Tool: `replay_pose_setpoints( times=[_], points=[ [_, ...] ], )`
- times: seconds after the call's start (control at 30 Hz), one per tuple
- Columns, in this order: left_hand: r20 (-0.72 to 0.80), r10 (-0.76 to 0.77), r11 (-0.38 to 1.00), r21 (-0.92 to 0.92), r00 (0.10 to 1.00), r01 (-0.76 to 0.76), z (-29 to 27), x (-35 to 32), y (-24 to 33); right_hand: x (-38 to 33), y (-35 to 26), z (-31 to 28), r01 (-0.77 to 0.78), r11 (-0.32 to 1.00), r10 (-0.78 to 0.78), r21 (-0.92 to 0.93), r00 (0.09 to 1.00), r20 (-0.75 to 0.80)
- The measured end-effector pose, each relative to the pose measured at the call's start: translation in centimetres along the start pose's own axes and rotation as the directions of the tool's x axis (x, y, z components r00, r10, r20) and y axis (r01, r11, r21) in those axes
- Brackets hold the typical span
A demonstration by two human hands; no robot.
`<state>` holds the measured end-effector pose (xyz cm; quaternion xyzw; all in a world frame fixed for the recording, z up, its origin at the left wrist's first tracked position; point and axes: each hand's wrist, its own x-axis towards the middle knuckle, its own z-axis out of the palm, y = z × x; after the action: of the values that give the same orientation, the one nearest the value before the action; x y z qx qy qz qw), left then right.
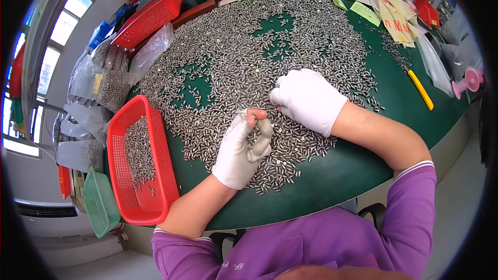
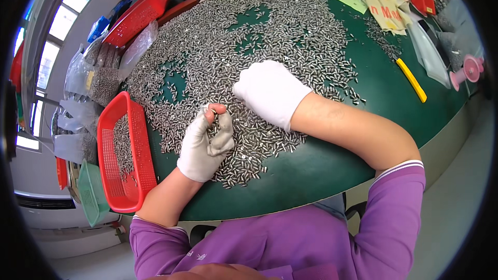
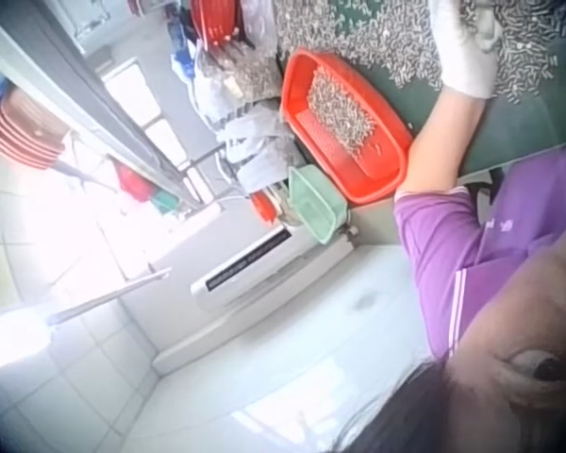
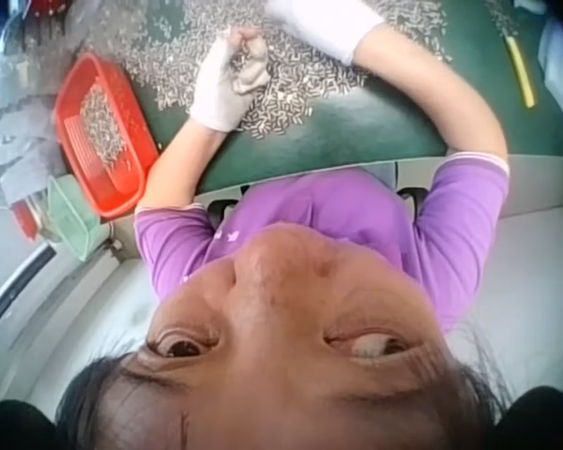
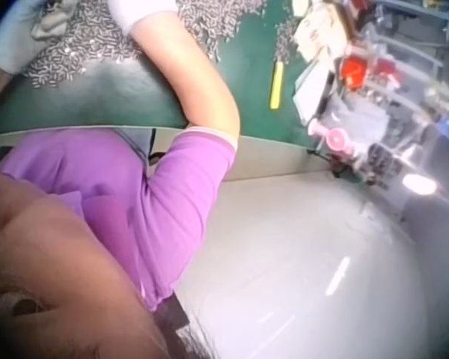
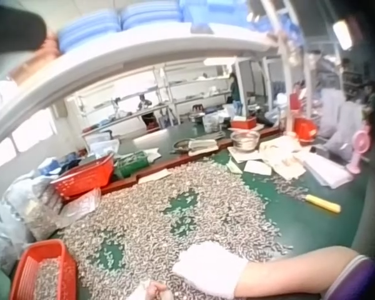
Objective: Sorting and inspecting small metal hardware components on a workbench.
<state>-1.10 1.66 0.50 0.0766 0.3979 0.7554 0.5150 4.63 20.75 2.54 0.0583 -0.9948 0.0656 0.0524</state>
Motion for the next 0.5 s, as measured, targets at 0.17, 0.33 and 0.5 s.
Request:
replay_pose_setpoints(
  times=[0.17, 0.33, 0.5],
  points=[
    [0.038, 0.010, 1.000, -0.012, 0.999, -0.009, 0.1, -0.1, -0.1, -0.1, 0.1, -1.0, 0.133, 0.969, -0.060, 0.209, 0.945, -0.322],
    [0.045, -0.004, 1.000, 0.003, 0.999, 0.004, 0.4, 0.2, -0.1, 0.0, -0.7, -1.2, 0.386, 0.871, -0.193, 0.306, 0.839, -0.509],
    [0.020, 0.018, 0.999, 0.040, 1.000, -0.019, 0.8, 0.1, -0.2, -0.2, -1.3, -1.5, 0.461, 0.862, -0.274, 0.210, 0.774, -0.571]
  ],
)
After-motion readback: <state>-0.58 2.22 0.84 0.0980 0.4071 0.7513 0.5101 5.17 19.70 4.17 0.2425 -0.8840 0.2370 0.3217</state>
